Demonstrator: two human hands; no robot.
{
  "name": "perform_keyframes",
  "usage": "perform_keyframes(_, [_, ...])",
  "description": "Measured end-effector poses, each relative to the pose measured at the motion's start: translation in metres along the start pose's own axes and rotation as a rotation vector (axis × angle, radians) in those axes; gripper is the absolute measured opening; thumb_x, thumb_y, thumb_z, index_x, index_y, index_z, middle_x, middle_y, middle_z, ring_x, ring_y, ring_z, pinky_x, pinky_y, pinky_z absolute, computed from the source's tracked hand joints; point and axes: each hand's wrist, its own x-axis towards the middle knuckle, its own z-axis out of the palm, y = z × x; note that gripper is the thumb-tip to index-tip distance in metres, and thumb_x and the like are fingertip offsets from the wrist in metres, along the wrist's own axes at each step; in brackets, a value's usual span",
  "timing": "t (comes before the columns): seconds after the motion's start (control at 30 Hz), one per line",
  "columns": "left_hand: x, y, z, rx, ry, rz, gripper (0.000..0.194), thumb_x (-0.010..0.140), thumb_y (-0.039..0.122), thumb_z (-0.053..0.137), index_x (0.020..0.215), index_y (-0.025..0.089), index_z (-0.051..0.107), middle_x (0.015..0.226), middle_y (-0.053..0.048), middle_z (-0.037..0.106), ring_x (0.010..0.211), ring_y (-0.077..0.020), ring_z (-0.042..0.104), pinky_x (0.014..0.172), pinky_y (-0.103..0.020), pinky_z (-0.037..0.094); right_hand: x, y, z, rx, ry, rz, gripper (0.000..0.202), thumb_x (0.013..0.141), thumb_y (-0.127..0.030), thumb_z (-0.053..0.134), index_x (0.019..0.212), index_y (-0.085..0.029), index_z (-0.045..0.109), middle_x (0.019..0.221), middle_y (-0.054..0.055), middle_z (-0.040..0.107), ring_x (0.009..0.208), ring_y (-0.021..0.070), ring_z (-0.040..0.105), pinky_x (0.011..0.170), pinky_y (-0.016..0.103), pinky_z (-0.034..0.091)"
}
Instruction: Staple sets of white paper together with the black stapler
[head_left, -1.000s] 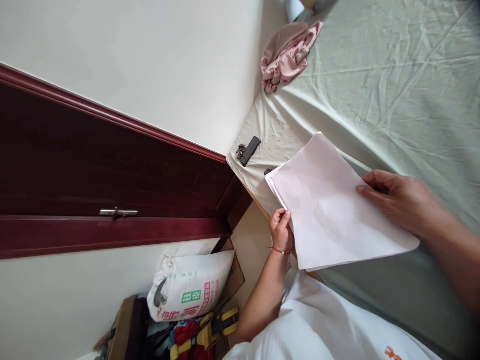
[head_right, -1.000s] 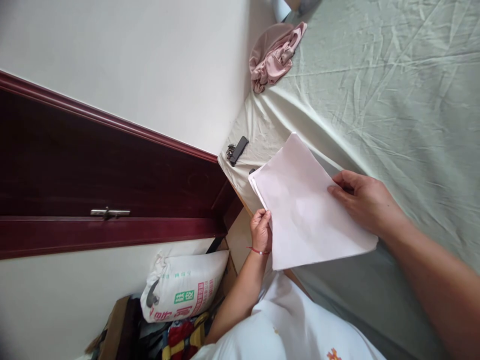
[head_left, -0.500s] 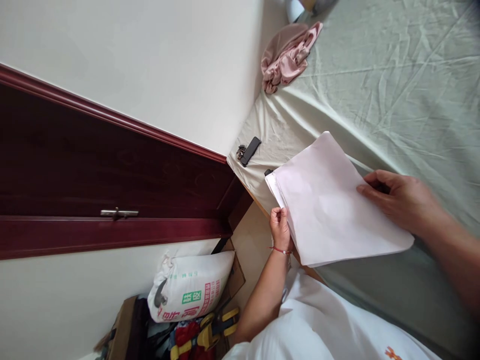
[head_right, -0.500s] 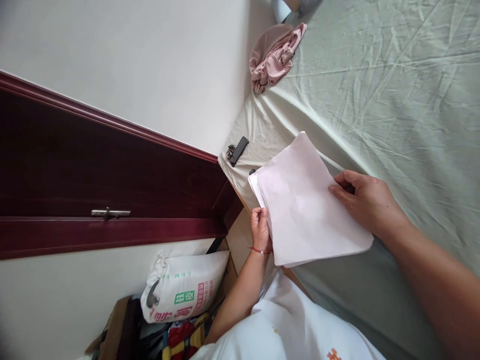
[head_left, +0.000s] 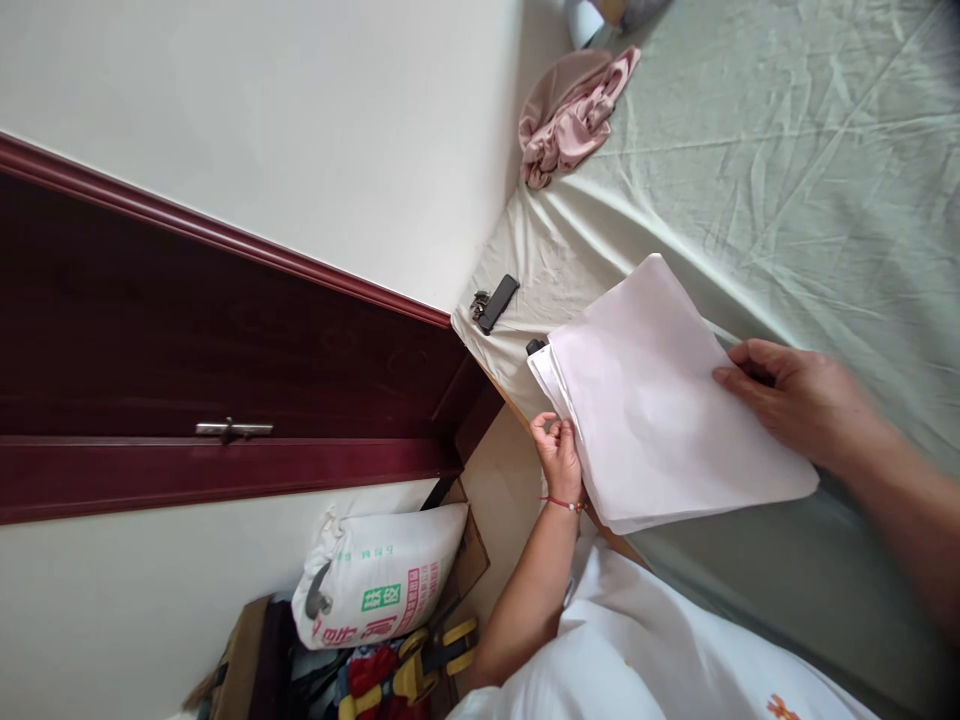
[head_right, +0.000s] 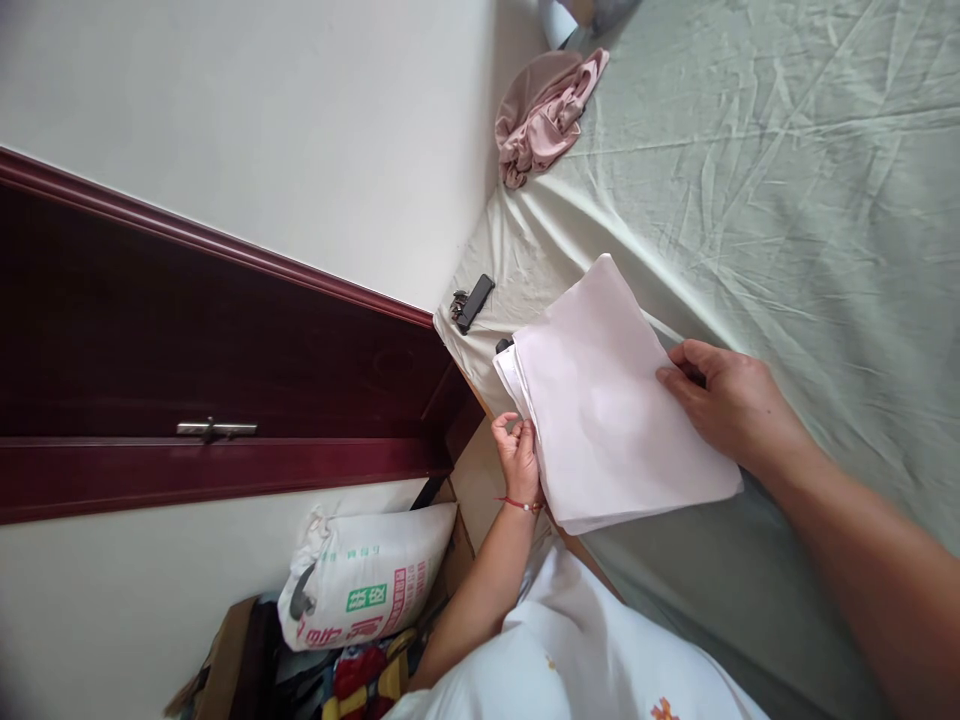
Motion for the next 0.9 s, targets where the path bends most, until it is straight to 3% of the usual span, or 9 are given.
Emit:
perform_keyframes(0.2, [-0.001, 0.002, 0.003, -0.031, 0.024, 0.002, 0.035, 0.075, 0.046, 0.082, 0.090, 0.020, 0.062, 0.088, -0.001, 0.062, 0.083, -0.0137, 0.058, 0.081, -0.026, 0.044, 0.002, 0.002, 0.001, -0.006, -0.004, -0.056, 0.029, 0.081, -0.052, 0.054, 0.081, -0.026, 0.065, 0.067, 0.001, 0.068, 0.062, 0.0195, 0.057, 0.059, 0.031, 0.040])
perform_keyframes(0.33, [-0.002, 0.003, 0.002, -0.076, 0.018, -0.060, 0.036, 0.078, 0.052, 0.078, 0.093, 0.021, 0.066, 0.091, 0.000, 0.063, 0.083, -0.0136, 0.056, 0.079, -0.025, 0.043, 0.002, 0.003, 0.001, -0.027, -0.019, -0.051, 0.028, 0.082, -0.052, 0.053, 0.079, -0.026, 0.064, 0.064, 0.000, 0.066, 0.061, 0.0186, 0.056, 0.058, 0.031, 0.039])
perform_keyframes(0.53, [-0.004, 0.001, -0.001, -0.089, -0.025, -0.093, 0.041, 0.075, 0.055, 0.080, 0.076, 0.020, 0.058, 0.070, 0.005, 0.050, 0.066, -0.0106, 0.046, 0.068, -0.023, 0.038, 0.003, 0.007, 0.004, -0.021, -0.024, -0.075, 0.031, 0.083, -0.054, 0.053, 0.083, -0.026, 0.066, 0.066, -0.001, 0.067, 0.061, 0.0179, 0.056, 0.058, 0.030, 0.039])
perform_keyframes(0.77, [-0.006, 0.010, 0.000, -0.055, -0.040, -0.112, 0.043, 0.071, 0.053, 0.082, 0.075, 0.019, 0.056, 0.069, 0.005, 0.049, 0.065, -0.0104, 0.042, 0.066, -0.023, 0.035, 0.004, 0.009, 0.004, -0.021, -0.052, -0.086, 0.033, 0.084, -0.056, 0.055, 0.088, -0.027, 0.069, 0.072, -0.001, 0.070, 0.065, 0.0180, 0.058, 0.061, 0.030, 0.040])
perform_keyframes(0.9, [-0.007, 0.014, 0.002, -0.082, -0.071, -0.139, 0.045, 0.073, 0.056, 0.080, 0.074, 0.021, 0.052, 0.069, 0.005, 0.047, 0.064, -0.0108, 0.040, 0.065, -0.024, 0.034, 0.003, 0.004, 0.002, -0.044, -0.004, -0.081, 0.032, 0.082, -0.054, 0.056, 0.086, -0.026, 0.071, 0.068, 0.000, 0.068, 0.061, 0.0176, 0.056, 0.059, 0.030, 0.038])
